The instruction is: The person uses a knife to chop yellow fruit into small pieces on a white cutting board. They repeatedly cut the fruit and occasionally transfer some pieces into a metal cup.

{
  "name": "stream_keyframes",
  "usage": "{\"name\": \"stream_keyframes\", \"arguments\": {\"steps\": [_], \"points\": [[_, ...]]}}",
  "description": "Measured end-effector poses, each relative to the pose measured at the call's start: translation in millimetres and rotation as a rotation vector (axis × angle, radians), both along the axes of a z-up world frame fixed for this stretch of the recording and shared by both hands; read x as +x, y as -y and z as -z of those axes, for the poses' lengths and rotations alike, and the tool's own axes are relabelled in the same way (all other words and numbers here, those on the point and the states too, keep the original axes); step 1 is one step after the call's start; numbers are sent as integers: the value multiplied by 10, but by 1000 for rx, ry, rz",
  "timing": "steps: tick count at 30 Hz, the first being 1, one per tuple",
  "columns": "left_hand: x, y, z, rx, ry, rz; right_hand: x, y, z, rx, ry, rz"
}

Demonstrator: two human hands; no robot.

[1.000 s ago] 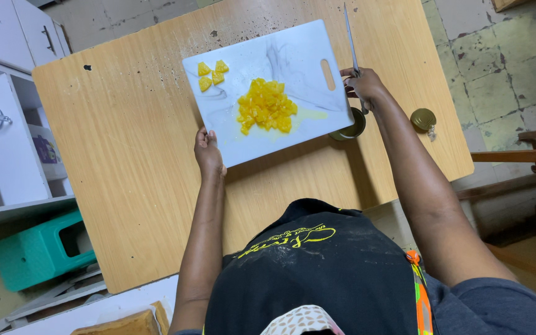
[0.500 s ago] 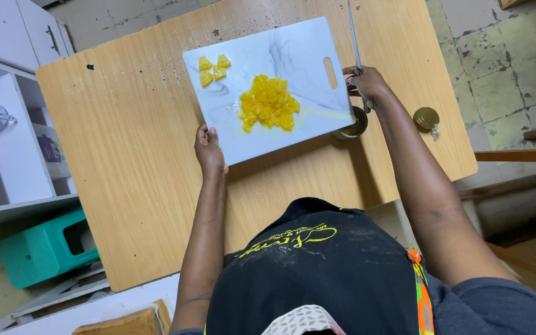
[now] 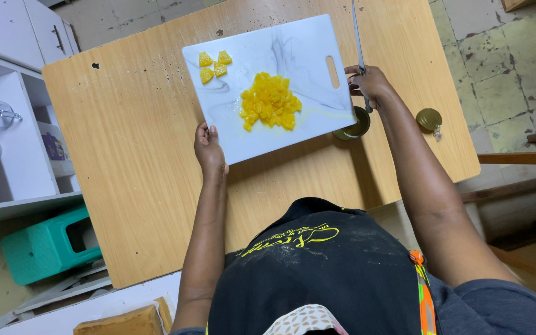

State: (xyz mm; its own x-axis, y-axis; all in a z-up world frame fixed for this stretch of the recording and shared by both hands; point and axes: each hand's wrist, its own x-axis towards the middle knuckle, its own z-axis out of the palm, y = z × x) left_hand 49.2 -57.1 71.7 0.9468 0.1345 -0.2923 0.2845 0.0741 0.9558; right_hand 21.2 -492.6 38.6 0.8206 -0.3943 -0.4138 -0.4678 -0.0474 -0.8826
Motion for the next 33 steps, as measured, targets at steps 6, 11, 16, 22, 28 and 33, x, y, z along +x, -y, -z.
{"name": "stream_keyframes", "arguments": {"steps": [6, 11, 16, 22, 28, 33], "points": [[-38, 18, -121, -12, 4, -8, -16, -41, -114, 7, 14, -12], [-58, 20, -224, -9, 17, -13, -6, -24, -82, 14, 22, -9], [-90, 36, -334, -20, 19, -14, 10, 0, -42, 7, 15, -21], [-129, 50, -420, -10, 36, -16, 11, 0, -63, 4, 10, -21], [-146, 67, -485, -9, 44, -15, -9, -49, -208, -6, 10, -28], [-146, 56, -457, -19, 53, -14, -2, -17, -135, 3, 6, -31]]}}
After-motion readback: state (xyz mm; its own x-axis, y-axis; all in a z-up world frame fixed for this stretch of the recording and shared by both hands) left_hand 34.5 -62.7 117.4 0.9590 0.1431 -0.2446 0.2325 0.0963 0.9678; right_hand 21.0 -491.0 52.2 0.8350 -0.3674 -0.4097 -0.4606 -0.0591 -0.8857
